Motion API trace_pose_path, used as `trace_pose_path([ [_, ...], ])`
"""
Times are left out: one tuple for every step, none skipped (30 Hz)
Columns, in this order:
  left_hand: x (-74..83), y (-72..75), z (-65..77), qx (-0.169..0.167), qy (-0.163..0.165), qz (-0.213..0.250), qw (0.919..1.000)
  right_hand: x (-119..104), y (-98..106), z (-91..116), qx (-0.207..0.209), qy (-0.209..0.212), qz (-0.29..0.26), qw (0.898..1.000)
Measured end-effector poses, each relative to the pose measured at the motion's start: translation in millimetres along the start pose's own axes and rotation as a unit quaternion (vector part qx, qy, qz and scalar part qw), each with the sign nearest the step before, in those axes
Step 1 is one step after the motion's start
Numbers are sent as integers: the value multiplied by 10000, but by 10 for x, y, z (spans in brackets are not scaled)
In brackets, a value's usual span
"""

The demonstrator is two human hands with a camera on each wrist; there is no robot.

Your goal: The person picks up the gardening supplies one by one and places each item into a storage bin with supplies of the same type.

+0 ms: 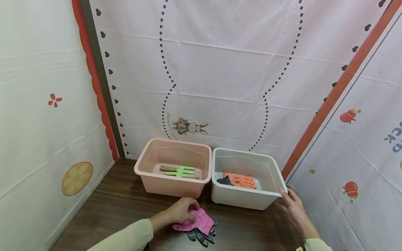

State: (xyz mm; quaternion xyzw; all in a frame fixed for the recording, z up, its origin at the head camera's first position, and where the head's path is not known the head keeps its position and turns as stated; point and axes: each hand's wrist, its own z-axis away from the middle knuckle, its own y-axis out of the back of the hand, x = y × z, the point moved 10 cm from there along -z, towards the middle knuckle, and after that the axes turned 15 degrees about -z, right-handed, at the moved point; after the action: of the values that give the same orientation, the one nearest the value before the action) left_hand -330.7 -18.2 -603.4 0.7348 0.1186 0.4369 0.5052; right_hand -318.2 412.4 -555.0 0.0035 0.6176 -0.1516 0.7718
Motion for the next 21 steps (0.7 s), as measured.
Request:
trace_pose_path([
  [-2, -10, -2, -11, 12, -39, 10000, 1, 0, -2, 2, 2, -21, 10000],
  [-3, -17, -2, -18, 33, -83, 10000, 2, -1, -2, -2, 4, -31, 10000],
  [-5, -20, -3, -26, 54, -135, 9999, 3, -4, -3, -10, 6, -36, 10000],
  [-4, -23, -3, -26, 65, -181, 9998, 4, -7, -3, -19, 11, -42, 10000],
  [-8, -31, -3, -26, 74, -231, 9997, 6, -6, -6, -17, 12, -57, 10000],
  [-13, -36, -3, -21, 93, -268, 9996, 6, -9, -4, -22, 19, -53, 10000],
  [-19, -42, -4, -6, 91, -320, 9994, 5, -9, -2, -22, 29, -56, 10000],
  [-26, -48, -3, 12, 100, -353, 9993, 4, -9, 1, -20, 34, -45, 10000],
  [-35, -54, -5, 51, 91, -387, 9992, 4, -6, 0, -18, 43, -53, 10000],
  [-42, -56, -6, 98, 77, -415, 9991, 2, -3, 2, -14, 51, -60, 10000],
  [-59, -63, -8, 134, 82, -440, 9989, -1, -1, 3, -13, 57, -64, 10000],
  [-71, -70, -9, 173, 77, -468, 9987, -9, -5, 6, -46, 80, -46, 9999],
  [-83, -78, -11, 223, 49, -503, 9985, -12, -4, 8, -48, 82, -42, 9999],
  [-98, -88, -13, 243, 59, -499, 9984, -15, -4, 9, -54, 78, -42, 9999],
  [-105, -96, -16, 270, 36, -486, 9984, -17, -3, 9, -57, 75, -33, 9999],
  [-115, -104, -20, 279, 33, -467, 9985, -19, -2, 11, -51, 64, -23, 10000],
  [-135, -122, -25, 264, 70, -439, 9987, -22, -2, 14, -42, 56, -22, 10000],
  [-147, -134, -30, 264, 86, -416, 9987, -23, -2, 16, -44, 50, -20, 10000],
  [-162, -143, -35, 255, 120, -371, 9989, -20, -1, 16, -16, 33, -36, 10000],
  [-176, -151, -40, 236, 169, -319, 9991, -20, -1, 15, 4, 36, -46, 10000],
  [-186, -157, -46, 240, 181, -302, 9991, -20, -1, 13, 14, 43, -54, 10000],
])
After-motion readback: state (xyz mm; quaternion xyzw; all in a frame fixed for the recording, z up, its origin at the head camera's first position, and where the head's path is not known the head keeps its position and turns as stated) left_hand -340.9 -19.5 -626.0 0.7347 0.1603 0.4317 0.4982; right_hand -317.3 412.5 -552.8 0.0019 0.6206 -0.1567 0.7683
